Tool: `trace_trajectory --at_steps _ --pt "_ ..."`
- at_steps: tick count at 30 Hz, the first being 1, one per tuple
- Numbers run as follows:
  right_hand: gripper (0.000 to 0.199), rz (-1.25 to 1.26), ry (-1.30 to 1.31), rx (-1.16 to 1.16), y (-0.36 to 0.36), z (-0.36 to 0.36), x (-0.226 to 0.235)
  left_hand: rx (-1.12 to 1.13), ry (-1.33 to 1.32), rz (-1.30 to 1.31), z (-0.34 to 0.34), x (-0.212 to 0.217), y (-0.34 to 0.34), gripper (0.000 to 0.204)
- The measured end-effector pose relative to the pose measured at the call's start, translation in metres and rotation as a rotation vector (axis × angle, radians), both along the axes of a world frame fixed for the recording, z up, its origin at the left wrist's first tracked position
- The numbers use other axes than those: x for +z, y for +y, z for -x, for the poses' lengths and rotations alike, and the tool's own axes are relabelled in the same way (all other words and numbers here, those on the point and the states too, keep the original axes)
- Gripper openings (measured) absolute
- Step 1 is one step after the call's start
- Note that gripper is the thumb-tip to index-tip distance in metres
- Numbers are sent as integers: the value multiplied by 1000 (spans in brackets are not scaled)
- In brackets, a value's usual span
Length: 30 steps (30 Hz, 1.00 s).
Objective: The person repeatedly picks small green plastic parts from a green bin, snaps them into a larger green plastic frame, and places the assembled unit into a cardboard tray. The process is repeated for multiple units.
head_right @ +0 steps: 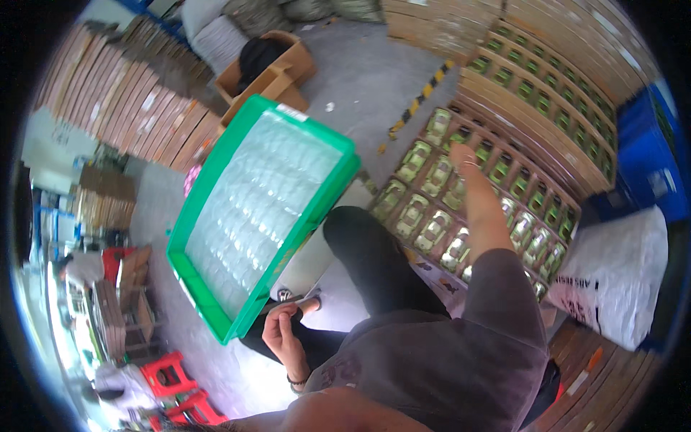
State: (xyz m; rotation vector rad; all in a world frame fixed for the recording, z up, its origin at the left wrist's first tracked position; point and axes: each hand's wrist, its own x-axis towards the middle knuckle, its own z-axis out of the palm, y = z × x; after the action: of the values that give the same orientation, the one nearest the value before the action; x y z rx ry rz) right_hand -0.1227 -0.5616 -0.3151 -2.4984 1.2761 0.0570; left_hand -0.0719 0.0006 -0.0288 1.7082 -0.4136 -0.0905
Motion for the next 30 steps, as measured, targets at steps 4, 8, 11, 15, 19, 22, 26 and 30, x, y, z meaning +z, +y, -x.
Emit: trace_trajectory --at_steps 4,8,11,15,19,22,26,30 --pt "44 -69 20 28 4 -5 15 1 207 -42 -6 -29 22 13" --pt "52 -35 118 -4 -21 17 -3 -155 37 -128 -19 -30 -5 10" --pt "53 -47 182 -1 -20 1 10 -188 -91 -157 -24 -11 -19 9" --pt "54 69 -163 -269 13 -15 77 -186 -70 -152 -21 -12 -9 8" --pt "38 170 -589 -14 28 10 158 -264 -41 -98 -24 -15 -3 16" --pt "27 26 -811 290 99 9 242 -338 -139 -36 -36 0 -13 33" --pt "23 -547 -656 373 197 2 328 -440 -287 -6 -50 20 -39 63" --pt "20 -719 -405 981 281 -48 364 -672 186 189 -39 12 -45 71"
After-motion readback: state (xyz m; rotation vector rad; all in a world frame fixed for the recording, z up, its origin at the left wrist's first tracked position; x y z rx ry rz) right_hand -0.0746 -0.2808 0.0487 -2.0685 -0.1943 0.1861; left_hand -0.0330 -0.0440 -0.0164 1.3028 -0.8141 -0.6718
